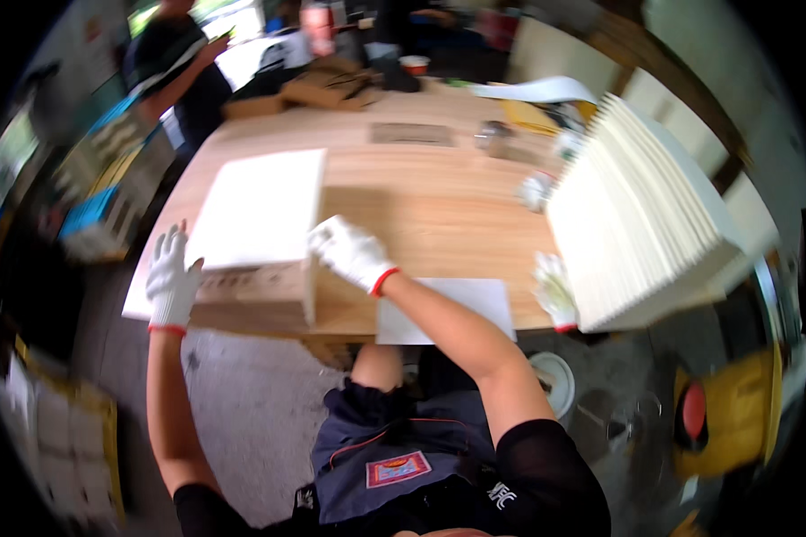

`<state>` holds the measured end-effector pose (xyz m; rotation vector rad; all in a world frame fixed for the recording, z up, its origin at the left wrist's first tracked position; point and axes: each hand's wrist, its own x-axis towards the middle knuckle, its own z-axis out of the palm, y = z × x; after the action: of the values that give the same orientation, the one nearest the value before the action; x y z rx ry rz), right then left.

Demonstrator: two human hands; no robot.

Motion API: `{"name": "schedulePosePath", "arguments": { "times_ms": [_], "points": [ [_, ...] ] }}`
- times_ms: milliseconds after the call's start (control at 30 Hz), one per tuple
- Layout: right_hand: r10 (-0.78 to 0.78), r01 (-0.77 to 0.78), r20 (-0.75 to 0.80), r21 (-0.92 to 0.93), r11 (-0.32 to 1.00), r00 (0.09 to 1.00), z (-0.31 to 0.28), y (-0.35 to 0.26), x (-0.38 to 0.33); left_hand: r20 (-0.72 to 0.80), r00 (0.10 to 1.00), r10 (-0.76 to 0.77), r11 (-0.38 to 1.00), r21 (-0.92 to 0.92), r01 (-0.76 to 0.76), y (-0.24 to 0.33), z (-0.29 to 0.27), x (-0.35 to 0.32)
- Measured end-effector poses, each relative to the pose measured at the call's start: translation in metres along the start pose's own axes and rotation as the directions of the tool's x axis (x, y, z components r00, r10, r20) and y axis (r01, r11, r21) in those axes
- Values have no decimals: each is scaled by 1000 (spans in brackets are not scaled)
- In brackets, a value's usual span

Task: The person applies a white substance to the edges of a stack of white cardboard sheets using a brush. They then fold the sheets into box shapes and stack them on the table. The process involves repetitive folding and stacking of the cardboard pieces.

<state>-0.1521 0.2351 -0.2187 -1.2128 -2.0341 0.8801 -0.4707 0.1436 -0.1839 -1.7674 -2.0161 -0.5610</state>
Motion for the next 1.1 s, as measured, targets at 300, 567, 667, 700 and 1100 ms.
{"name": "schedulePosePath", "arguments": {
  "times_ms": [300, 567, 667, 700, 1100],
  "points": [
    [91, -151, 253, 232, 961, 963, -107, 25, -167, -287, 672, 683, 492, -499, -713, 348, -85, 41],
    [95, -166, 249, 282, 945, 964, -149, 70, -243, -563, 366, 741, -1, -546, -838, 573, -135, 65],
    [73, -132, 234, 248, 960, 970, -163, 67, -257, -384, 424, 820, 88, -648, -757, 618, -159, 78],
    [94, -150, 241, 228, 962, 966, -169, 68, -263, -327, 433, 840, 113, -675, -729, 630, -163, 82],
    [109, -101, -163, 55, 993, 981, -301, 53, -344, -237, 489, 839, 115, -803, -586, 665, -169, 108]
  ]
}}
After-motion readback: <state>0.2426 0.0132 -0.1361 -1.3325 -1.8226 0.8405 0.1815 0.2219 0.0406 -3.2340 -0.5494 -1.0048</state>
